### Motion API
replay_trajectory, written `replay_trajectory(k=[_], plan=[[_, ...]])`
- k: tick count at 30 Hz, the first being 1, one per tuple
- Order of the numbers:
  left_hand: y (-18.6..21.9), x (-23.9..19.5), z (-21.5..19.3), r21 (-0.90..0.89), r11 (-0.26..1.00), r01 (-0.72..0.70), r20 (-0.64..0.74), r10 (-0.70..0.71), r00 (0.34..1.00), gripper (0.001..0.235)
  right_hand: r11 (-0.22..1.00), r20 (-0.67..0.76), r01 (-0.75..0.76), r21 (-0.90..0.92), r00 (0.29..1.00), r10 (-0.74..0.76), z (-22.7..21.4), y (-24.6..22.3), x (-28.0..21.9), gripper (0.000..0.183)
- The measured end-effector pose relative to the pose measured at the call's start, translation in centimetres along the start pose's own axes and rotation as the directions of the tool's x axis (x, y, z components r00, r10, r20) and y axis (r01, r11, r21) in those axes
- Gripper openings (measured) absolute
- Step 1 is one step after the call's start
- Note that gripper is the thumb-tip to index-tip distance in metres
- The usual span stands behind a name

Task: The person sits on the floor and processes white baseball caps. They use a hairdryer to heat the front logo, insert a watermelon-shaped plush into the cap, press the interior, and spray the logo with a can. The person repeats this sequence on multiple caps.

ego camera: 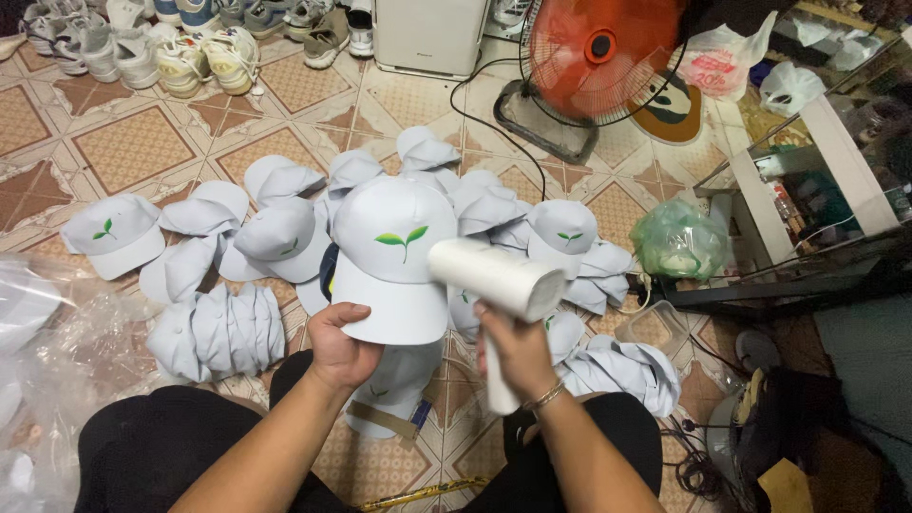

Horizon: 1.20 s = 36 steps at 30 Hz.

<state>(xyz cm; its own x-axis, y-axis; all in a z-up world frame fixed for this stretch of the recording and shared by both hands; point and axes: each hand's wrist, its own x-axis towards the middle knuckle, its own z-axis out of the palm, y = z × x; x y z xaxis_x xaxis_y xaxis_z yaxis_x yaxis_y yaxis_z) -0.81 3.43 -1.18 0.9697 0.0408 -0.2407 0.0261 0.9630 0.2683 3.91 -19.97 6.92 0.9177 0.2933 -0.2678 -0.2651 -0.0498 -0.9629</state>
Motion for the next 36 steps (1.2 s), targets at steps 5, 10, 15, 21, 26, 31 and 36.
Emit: replay_trajectory(k=[5, 10, 15, 21, 26, 31, 36], plan=[[0.1, -0.1, -0.4, -0.01, 0.999, -0.044, -0.061, 0.043, 0.997, 0.069, 1.0, -0.042, -0.008, 0.011, 0.999, 0.009, 0.3, 0.2, 0.1, 0.029], [-0.1, 0.0, -0.6, 0.006, 0.999, -0.035, -0.05, 0.035, 0.998, 0.066, 0.999, -0.095, -0.039, -0.034, 0.995, 0.036, 0.0, 0.1, 0.4, 0.027], [-0.2, 0.0, -0.1, 0.014, 0.999, -0.031, -0.083, 0.032, 0.996, 0.061, 0.998, 0.021, -0.04, 0.051, 0.999, 0.039, 0.9, 0.6, 0.0, 0.026], [0.0, -0.5, 2.2, 0.232, 0.96, -0.158, -0.13, 0.192, 0.973, 0.056, 0.994, -0.147, -0.103, -0.025, 0.984, 0.099, -0.6, -1.4, 1.0, 0.026], [-0.1, -0.3, 3.2, 0.691, 0.713, -0.117, -0.178, 0.325, 0.929, 0.057, 0.971, -0.131, 0.112, -0.209, 0.981, -0.141, -0.9, -2.3, 0.3, 0.028], [-1.0, -0.7, 3.1, 0.897, 0.436, -0.07, -0.086, 0.327, 0.941, 0.063, 0.838, 0.055, 0.397, -0.374, 0.912, -0.407, -0.7, -1.0, 0.4, 0.031], [-0.9, -1.8, 3.7, 0.978, 0.113, -0.174, 0.124, 0.352, 0.928, 0.07, 0.535, 0.314, 0.647, -0.542, 0.747, -0.586, -0.5, -0.2, 1.0, 0.04]])
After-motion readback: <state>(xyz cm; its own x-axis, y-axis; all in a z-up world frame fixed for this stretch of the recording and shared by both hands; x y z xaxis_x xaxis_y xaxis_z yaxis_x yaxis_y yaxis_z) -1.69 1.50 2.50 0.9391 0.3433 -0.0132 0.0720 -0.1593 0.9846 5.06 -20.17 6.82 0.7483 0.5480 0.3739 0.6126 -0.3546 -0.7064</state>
